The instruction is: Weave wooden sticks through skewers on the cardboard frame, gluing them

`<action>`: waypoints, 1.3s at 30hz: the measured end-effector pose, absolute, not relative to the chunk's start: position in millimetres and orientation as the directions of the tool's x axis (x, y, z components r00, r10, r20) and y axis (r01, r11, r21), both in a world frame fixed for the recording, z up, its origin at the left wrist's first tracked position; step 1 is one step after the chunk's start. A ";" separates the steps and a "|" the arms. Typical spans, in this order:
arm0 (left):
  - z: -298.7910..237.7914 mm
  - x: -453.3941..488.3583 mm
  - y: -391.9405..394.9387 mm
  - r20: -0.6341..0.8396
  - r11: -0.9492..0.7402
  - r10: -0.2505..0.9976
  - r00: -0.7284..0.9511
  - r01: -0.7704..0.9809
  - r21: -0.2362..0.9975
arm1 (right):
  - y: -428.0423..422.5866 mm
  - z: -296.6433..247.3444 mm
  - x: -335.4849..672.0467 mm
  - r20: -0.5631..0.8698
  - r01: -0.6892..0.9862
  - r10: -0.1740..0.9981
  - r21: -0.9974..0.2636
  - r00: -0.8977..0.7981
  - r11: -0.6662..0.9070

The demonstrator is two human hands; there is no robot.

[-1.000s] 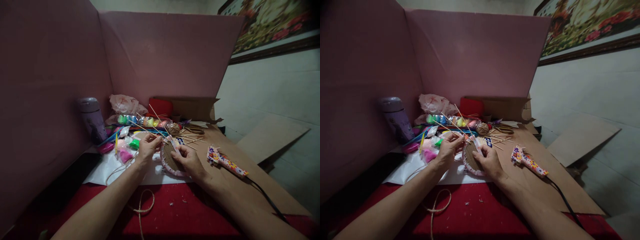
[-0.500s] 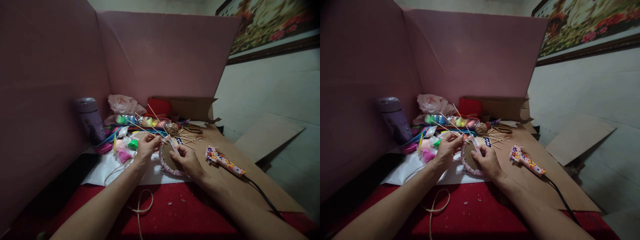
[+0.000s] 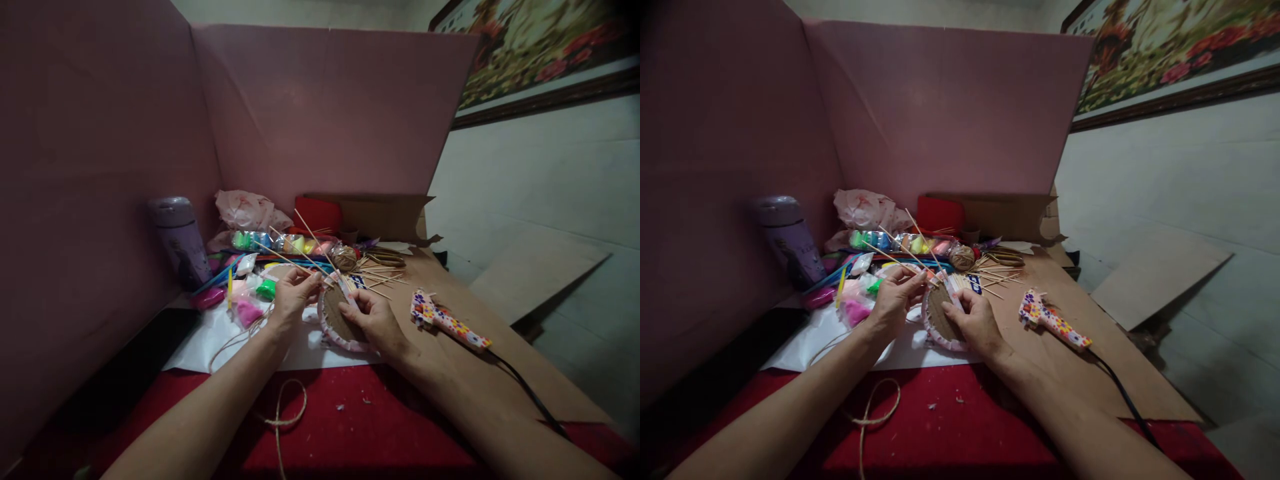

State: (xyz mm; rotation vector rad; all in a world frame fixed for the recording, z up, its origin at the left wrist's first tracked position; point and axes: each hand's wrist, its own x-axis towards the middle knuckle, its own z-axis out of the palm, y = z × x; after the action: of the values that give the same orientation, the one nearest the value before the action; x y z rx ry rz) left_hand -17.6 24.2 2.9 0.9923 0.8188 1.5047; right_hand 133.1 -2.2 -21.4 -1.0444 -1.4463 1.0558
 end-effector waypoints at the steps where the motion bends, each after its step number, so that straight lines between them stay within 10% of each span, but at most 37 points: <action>1: 2.7 -17.7 24.5 0.152 -0.157 0.987 -0.045 -0.408 0.899 | -2.4 -21.1 133.1 0.232 0.078 0.967 -0.967 -0.107 0.241; 39: 2.0 -17.9 25.4 0.121 -0.131 0.991 -0.052 -0.425 0.896 | -3.5 -19.9 132.6 0.233 0.080 0.966 -0.967 -0.108 0.242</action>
State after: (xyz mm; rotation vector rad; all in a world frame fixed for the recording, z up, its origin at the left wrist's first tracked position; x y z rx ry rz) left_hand -17.9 25.4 2.0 0.9526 0.8278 1.4971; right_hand 132.6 -3.5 -19.9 -1.0457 -1.4532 1.0524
